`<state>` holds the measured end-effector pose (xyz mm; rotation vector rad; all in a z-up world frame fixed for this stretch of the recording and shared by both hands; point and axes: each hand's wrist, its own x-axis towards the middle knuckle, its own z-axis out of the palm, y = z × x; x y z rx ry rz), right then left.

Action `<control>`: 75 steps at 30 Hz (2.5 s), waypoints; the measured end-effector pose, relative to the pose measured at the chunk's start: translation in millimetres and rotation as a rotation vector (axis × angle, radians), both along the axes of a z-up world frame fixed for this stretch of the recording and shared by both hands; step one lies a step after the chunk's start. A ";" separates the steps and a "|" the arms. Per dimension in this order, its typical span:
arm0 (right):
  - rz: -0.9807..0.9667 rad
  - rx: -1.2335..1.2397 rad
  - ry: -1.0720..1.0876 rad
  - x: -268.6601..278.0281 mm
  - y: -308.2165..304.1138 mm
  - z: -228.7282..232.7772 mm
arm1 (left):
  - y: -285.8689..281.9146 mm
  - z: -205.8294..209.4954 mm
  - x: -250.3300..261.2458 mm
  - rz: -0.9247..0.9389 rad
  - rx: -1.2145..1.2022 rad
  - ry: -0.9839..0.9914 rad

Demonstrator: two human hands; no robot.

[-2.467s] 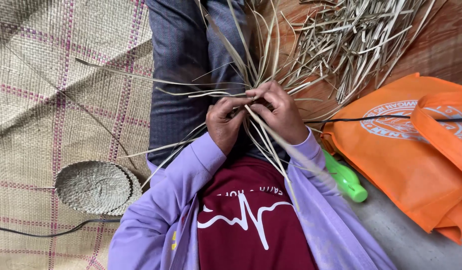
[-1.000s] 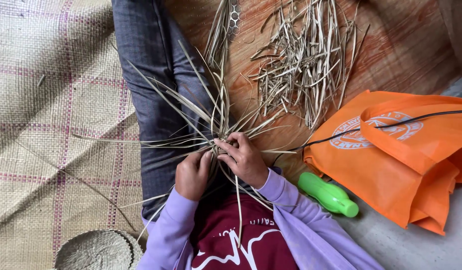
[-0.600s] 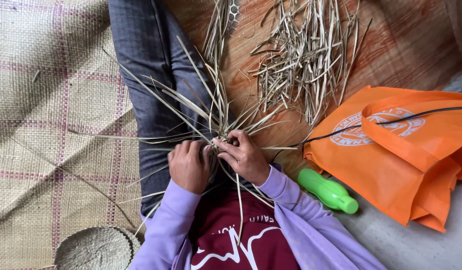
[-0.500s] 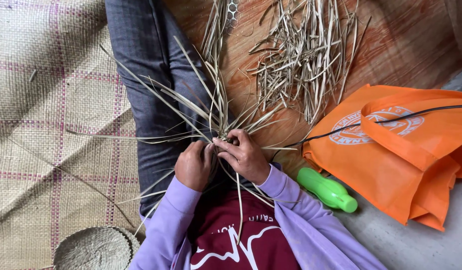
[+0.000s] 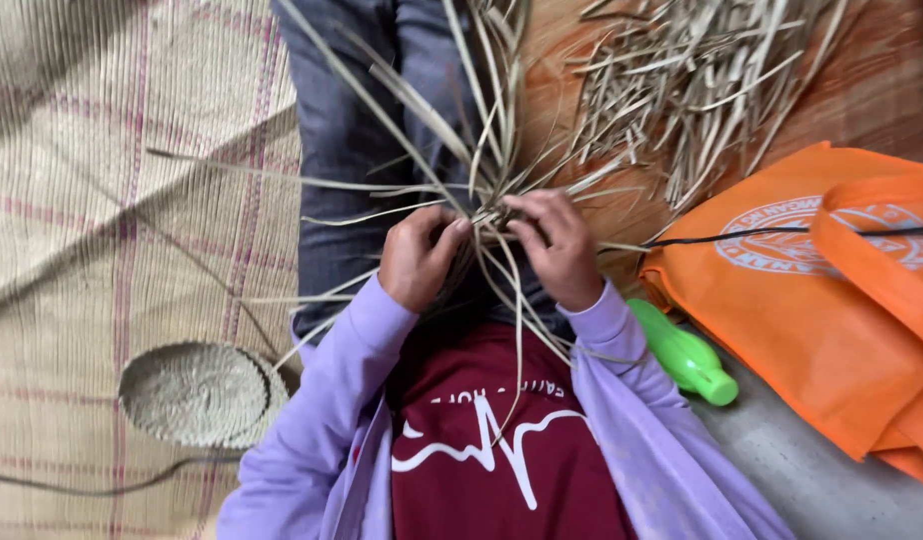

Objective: A person sitting on a floor mat is weaving dried plant fibers into a circular pattern, likely the base of a basket or hat.

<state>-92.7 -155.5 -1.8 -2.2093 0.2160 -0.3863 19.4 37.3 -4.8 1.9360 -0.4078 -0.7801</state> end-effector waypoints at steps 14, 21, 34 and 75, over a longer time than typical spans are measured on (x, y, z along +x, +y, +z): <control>0.163 -0.084 -0.094 13.5 -8.3 -3.0 | 1.1 8.8 -1.6 0.041 -0.134 -0.026; 0.258 -0.110 -0.027 16.6 -9.9 -2.9 | -1.8 21.1 -5.8 -0.013 -0.132 -0.101; 0.095 0.123 0.100 20.4 15.2 18.2 | -3.7 24.6 -15.3 0.008 -0.149 -0.252; 0.114 0.146 0.224 28.7 -1.8 33.9 | -8.6 6.8 -18.6 0.129 -0.170 0.145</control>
